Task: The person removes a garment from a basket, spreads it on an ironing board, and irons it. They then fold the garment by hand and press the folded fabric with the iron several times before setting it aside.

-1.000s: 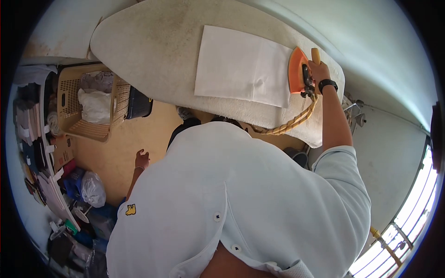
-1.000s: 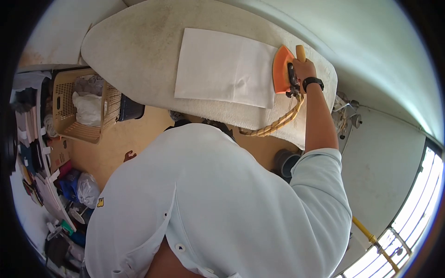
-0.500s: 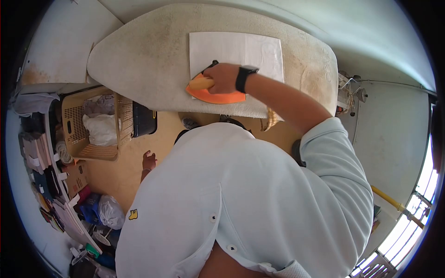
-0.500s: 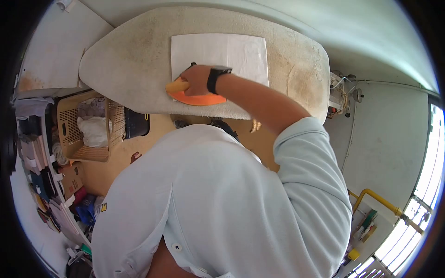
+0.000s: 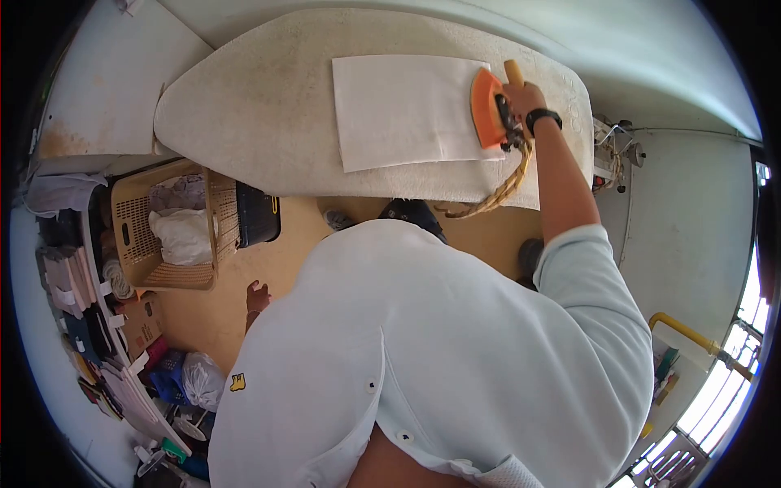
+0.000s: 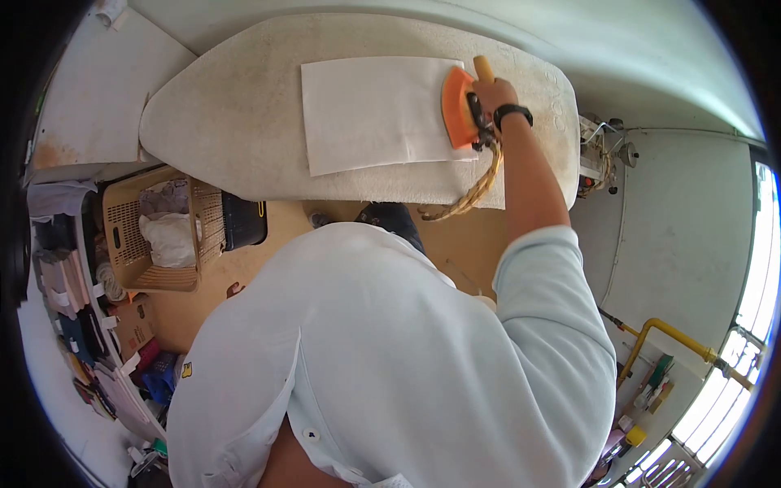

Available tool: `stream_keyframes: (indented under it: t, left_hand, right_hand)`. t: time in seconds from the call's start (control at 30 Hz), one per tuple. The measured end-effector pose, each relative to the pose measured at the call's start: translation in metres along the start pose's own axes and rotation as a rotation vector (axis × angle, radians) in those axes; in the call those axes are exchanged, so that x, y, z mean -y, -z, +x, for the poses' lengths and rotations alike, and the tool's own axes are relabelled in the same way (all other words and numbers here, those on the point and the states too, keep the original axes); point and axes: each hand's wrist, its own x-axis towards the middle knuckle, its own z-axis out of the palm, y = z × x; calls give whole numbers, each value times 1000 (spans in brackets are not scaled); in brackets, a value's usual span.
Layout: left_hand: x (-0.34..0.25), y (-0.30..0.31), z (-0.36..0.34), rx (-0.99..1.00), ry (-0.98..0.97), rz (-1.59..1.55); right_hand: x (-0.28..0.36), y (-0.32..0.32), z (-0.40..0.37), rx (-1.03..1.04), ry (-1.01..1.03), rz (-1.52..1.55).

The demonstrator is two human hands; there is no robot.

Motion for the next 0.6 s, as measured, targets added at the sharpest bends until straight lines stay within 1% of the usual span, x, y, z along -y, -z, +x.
stream_keyframes:
  t: [0.03, 0.07, 0.13, 0.17, 0.2, 0.23, 0.27, 0.33, 0.37, 0.4, 0.43, 0.47, 0.5, 0.53, 0.6]
  left_hand:
    - [-52, 10, -25, -97, 153, -228]
    - [-79, 13, -34, -100, 146, -220]
    - [-120, 12, -45, -220, -136, -140]
    - [-149, 9, -51, -223, -143, -136]
    - [-180, 6, -56, -343, -302, -106]
    - [-210, 0, -60, -464, -462, -77]
    - [-238, -8, -62, -469, -470, -76]
    - [-292, -24, -64, -570, -720, -293]
    - [-317, -30, -64, -569, -737, -293]
    - [-341, -38, -65, -566, -775, -283]
    - [-365, -46, -68, -561, -813, -274]
    - [-390, -53, -75, -557, -830, -278]
    - [-414, -59, -84, -522, -799, -237]
    - [-432, -66, -91, -490, -765, -195]
    - [-454, -82, -94, -483, -773, -174]
  right_hand:
    - [2, 3, 10, -1, -5, 10]
    - [7, 7, 17, -14, -12, 23]
    - [8, 11, 25, -33, -20, 45]
    - [8, 12, 27, 5, -35, 38]
    - [6, 15, 30, 44, -50, 30]
    - [0, 20, 27, 109, -19, -20]
    - [-8, 23, 14, 109, 9, -25]
    - [-40, 25, -7, 122, 46, -5]
    - [-44, 36, -35, 105, 49, -61]
    - [-75, 40, -34, 97, 21, -96]
    - [-77, 52, -61, 52, -32, -129]
    - [-110, 57, -60, -23, 28, -104]
    - [-142, 67, -54, -59, -7, -89]
    - [-164, 84, -54, -141, -64, -101]
    - [-214, 114, -45, -330, -174, -108]
